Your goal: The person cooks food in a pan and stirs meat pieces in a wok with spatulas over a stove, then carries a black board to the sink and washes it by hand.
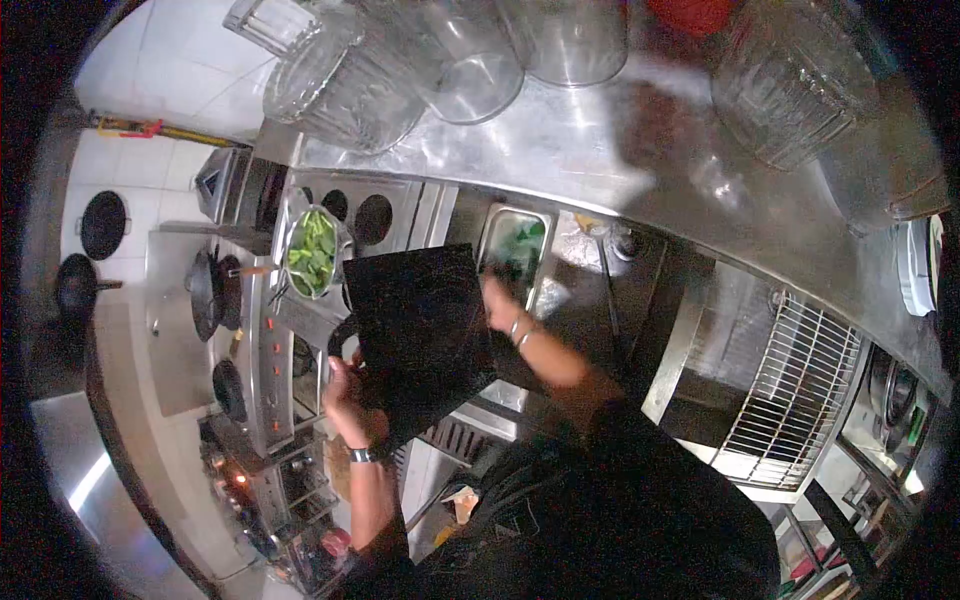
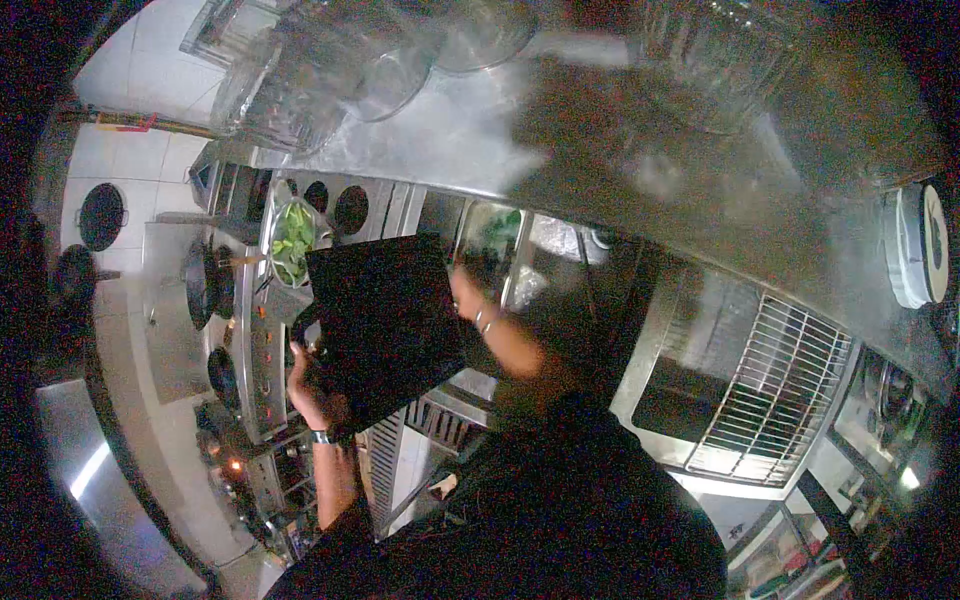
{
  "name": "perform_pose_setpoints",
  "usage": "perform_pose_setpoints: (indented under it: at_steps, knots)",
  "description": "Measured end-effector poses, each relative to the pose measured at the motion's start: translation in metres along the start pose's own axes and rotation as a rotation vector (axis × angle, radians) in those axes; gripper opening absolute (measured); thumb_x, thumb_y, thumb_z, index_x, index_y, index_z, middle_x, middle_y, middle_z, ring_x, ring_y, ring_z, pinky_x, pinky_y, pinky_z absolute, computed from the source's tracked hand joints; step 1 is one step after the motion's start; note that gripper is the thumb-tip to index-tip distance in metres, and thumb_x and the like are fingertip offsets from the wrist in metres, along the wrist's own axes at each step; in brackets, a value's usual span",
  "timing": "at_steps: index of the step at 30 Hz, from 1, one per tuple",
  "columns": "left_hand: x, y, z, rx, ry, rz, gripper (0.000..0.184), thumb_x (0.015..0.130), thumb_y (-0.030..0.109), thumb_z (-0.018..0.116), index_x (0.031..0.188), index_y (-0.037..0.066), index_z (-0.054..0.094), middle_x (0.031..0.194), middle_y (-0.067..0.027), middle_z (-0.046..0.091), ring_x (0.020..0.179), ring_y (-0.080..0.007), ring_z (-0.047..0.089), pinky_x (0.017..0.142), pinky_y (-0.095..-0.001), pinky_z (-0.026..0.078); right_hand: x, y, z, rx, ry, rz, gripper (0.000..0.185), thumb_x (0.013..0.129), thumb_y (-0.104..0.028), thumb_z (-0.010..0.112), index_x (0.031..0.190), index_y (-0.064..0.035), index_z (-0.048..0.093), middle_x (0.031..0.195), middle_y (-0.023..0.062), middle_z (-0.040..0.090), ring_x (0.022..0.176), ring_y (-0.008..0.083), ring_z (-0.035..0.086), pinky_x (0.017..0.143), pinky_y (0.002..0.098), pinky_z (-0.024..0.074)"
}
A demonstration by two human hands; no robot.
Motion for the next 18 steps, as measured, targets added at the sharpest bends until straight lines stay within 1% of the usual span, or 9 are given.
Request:
perform_pose_setpoints:
  at_steps: [1, 2, 5, 6, 8, 9, 10, 15, 18]
  knots:
    - [0.003, 0.004, -0.008, 0.004, 0.006, 0.005, 0.045, 0.098, 0.039, 0.053, 0.089, -0.004, 0.066, 0.094, -0.0148, 0.067, 0.082, -0.0219, 0.061, 0.081, -0.0372, 0.048, -0.017, -0.026, 0.005, 0.208, -0.027, 0.01, 0.082, 0.094, -0.065, 0.036, 0.145, -0.0005, 0.032, 0.137, 0.0184, 0.05, 0.12, 0.0265, 0.051, 0.101, 0.0405, 0.04]
    - [0.006, 0.006, -0.014, -0.03, -0.026, -0.007, 0.048, 0.098, 0.04, 0.052, 0.095, -0.005, 0.065, 0.099, -0.0167, 0.067, 0.087, -0.0245, 0.061, 0.085, -0.0395, 0.048, 0.001, -0.039, -0.016, 0.299, 0.006, -0.114, 0.068, 0.094, -0.057, 0.04, 0.134, -0.0019, 0.04, 0.123, 0.0149, 0.052, 0.109, 0.025, 0.052, 0.093, 0.0384, 0.0427]
    - [0.009, 0.006, -0.014, -0.055, -0.131, -0.133, 0.06, 0.097, 0.047, 0.05, 0.111, -0.011, 0.06, 0.106, -0.0199, 0.066, 0.097, -0.0303, 0.061, 0.092, -0.0431, 0.045, 0.073, -0.067, -0.154, 0.262, 0.051, -0.768, 0.03, 0.094, -0.033, 0.054, 0.102, -0.0064, 0.063, 0.083, 0.0042, 0.059, 0.075, 0.0206, 0.056, 0.069, 0.0321, 0.0507]
    - [0.007, 0.0, -0.003, -0.094, -0.154, -0.186, 0.063, 0.096, 0.048, 0.049, 0.113, -0.012, 0.059, 0.107, -0.0207, 0.065, 0.099, -0.0316, 0.06, 0.093, -0.0436, 0.044, 0.071, -0.084, -0.203, 0.087, 0.181, -0.878, 0.031, 0.093, -0.033, 0.056, 0.104, -0.0061, 0.064, 0.086, 0.0056, 0.061, 0.077, 0.022, 0.058, 0.071, 0.0339, 0.0513]
    - [0.016, -0.019, 0.005, -0.066, -0.199, -0.251, 0.067, 0.096, 0.049, 0.048, 0.115, -0.015, 0.057, 0.11, -0.0218, 0.063, 0.101, -0.0331, 0.058, 0.096, -0.0444, 0.041, 0.054, -0.111, -0.282, -0.917, 0.672, -1.07, 0.034, 0.09, -0.033, 0.058, 0.109, -0.0057, 0.065, 0.093, 0.0084, 0.066, 0.082, 0.0247, 0.062, 0.075, 0.0374, 0.0526]
    - [0.026, -0.033, 0.003, 0.011, -0.153, -0.221, 0.066, 0.096, 0.048, 0.048, 0.116, -0.015, 0.056, 0.11, -0.0208, 0.063, 0.1, -0.0312, 0.058, 0.093, -0.042, 0.043, 0.05, -0.119, -0.3, -1.217, 0.834, -1.136, 0.036, 0.089, -0.033, 0.06, 0.111, -0.0054, 0.066, 0.097, 0.0098, 0.068, 0.085, 0.0261, 0.064, 0.076, 0.0391, 0.0532]
    - [0.028, -0.045, 0.018, -0.01, -0.196, -0.278, 0.064, 0.096, 0.047, 0.05, 0.113, -0.014, 0.058, 0.106, -0.0196, 0.064, 0.097, -0.0296, 0.058, 0.09, -0.0401, 0.044, 0.047, -0.124, -0.317, -0.723, 0.334, -1.026, 0.037, 0.093, -0.031, 0.054, 0.116, -0.0025, 0.06, 0.107, 0.012, 0.063, 0.092, 0.0246, 0.061, 0.08, 0.0354, 0.0531]
    - [0.05, -0.111, 0.091, 0.079, -0.355, -0.345, 0.046, 0.09, 0.037, 0.066, 0.093, -0.008, 0.067, 0.085, -0.0119, 0.066, 0.076, -0.0204, 0.06, 0.072, -0.0326, 0.047, -0.086, -0.191, -0.198, -1.11, 0.476, -1.261, 0.039, 0.093, -0.036, 0.055, 0.115, -0.0047, 0.062, 0.107, 0.0129, 0.064, 0.096, 0.0288, 0.062, 0.085, 0.0411, 0.0507]
    - [0.063, -0.148, 0.131, 0.247, -0.465, -0.262, 0.045, 0.088, 0.039, 0.069, 0.087, -0.006, 0.07, 0.077, -0.0079, 0.066, 0.068, -0.0157, 0.057, 0.065, -0.03, 0.045, -0.117, -0.196, -0.165, -0.865, 0.229, -1.27, 0.039, 0.093, -0.038, 0.057, 0.113, -0.0056, 0.063, 0.108, 0.0138, 0.065, 0.098, 0.0312, 0.061, 0.089, 0.0441, 0.049]
Point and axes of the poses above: each hand's wrist, its own x-axis towards the middle knuckle, its own z-axis out of the palm, y = z × x, the point moved 4 cm from there along x, towards the middle knuckle
